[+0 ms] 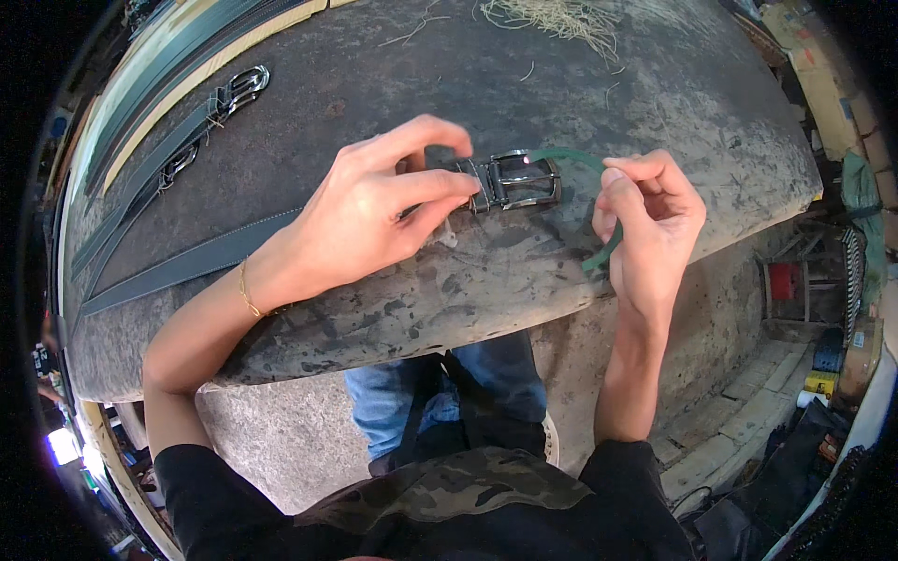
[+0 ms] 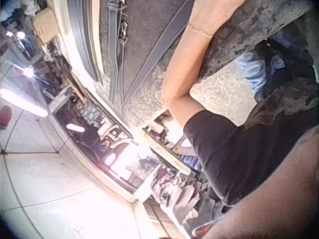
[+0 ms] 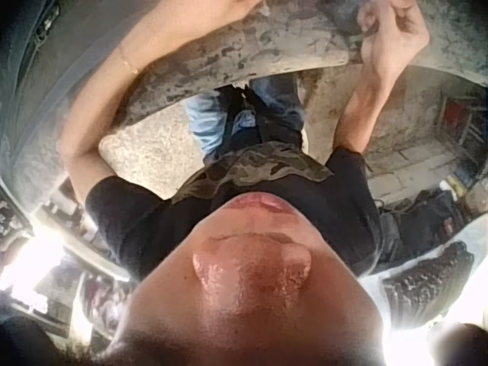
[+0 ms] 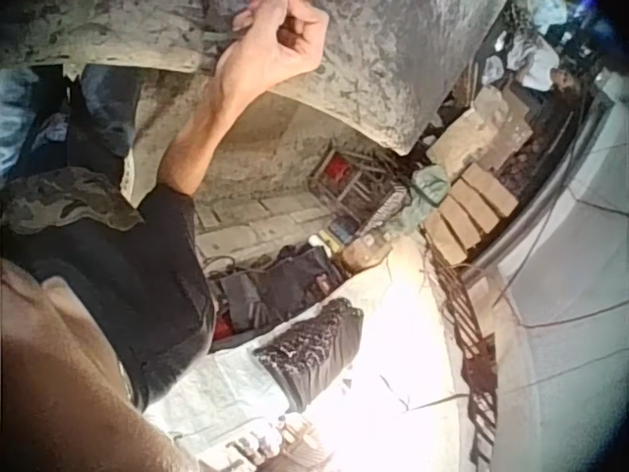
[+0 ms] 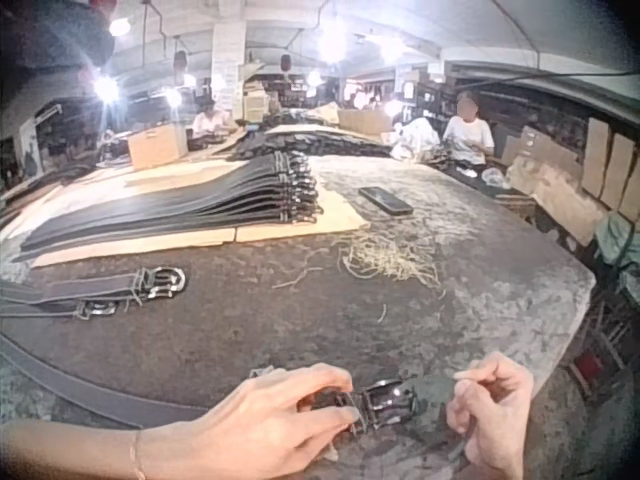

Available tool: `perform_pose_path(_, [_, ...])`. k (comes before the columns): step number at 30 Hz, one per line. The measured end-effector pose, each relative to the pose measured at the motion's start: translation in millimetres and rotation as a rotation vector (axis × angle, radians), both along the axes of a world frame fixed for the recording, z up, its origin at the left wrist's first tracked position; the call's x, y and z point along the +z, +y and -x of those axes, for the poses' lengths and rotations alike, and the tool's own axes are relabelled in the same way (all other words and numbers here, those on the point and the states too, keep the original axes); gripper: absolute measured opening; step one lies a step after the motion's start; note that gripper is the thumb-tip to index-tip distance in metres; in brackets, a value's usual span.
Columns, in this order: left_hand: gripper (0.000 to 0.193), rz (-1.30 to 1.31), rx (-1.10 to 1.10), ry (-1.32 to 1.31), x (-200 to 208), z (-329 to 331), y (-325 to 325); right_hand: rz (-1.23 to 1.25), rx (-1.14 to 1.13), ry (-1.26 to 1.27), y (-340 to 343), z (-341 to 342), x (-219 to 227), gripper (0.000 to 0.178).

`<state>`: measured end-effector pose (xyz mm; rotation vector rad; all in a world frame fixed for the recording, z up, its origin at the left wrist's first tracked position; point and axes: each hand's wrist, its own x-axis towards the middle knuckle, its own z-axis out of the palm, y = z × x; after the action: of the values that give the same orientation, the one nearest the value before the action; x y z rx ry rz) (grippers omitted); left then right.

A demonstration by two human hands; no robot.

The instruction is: Cleaning and finishing leather belts by wiping with a cloth and burning loose threads with a lighter.

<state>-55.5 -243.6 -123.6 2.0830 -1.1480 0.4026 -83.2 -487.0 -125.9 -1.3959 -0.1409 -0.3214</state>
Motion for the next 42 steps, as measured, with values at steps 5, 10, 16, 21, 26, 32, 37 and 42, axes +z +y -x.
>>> perform_pose_path(5, [0.008, 0.04, 0.117, -0.125, -1.9, 1.4, -0.9, -0.054, 0.009, 0.026, -0.6, -5.0, 1.6, 0.005])
perform_pose_path(10, [0.009, -0.058, 0.253, -0.104, 2.7, 11.6, 12.5, -0.176, -0.049, 0.076, 4.5, -10.7, 5.3, 0.009])
perform_pose_path(16, [0.009, -0.048, 0.27, -0.063, 1.4, 11.8, 12.1, -0.173, -0.058, 0.075, 35.8, -5.7, 13.3, 0.008])
perform_pose_path(21, [0.008, -0.08, 0.287, -0.022, 2.8, 11.7, 12.4, 0.317, -0.246, -0.089, 73.1, 8.9, 10.7, 0.004])
perform_pose_path(26, [0.009, -0.075, 0.275, -0.036, 1.1, 9.6, 10.9, 0.302, -0.203, -0.162, 73.6, 8.9, 0.3, 0.006])
perform_pose_path(32, [0.01, -0.058, 0.276, -0.051, 0.0, 9.1, 9.7, 0.443, -0.234, -0.202, 72.1, 8.4, -4.4, 0.01])
perform_pose_path(37, [0.011, -0.072, 0.28, -0.03, 1.8, 9.8, 10.1, 0.56, -0.258, -0.263, 72.9, 12.2, 0.9, 0.012])
perform_pose_path(42, [0.011, -0.062, 0.28, -0.033, 1.3, 9.9, 10.1, 0.612, -0.261, -0.301, 72.3, 11.9, 0.7, 0.013])
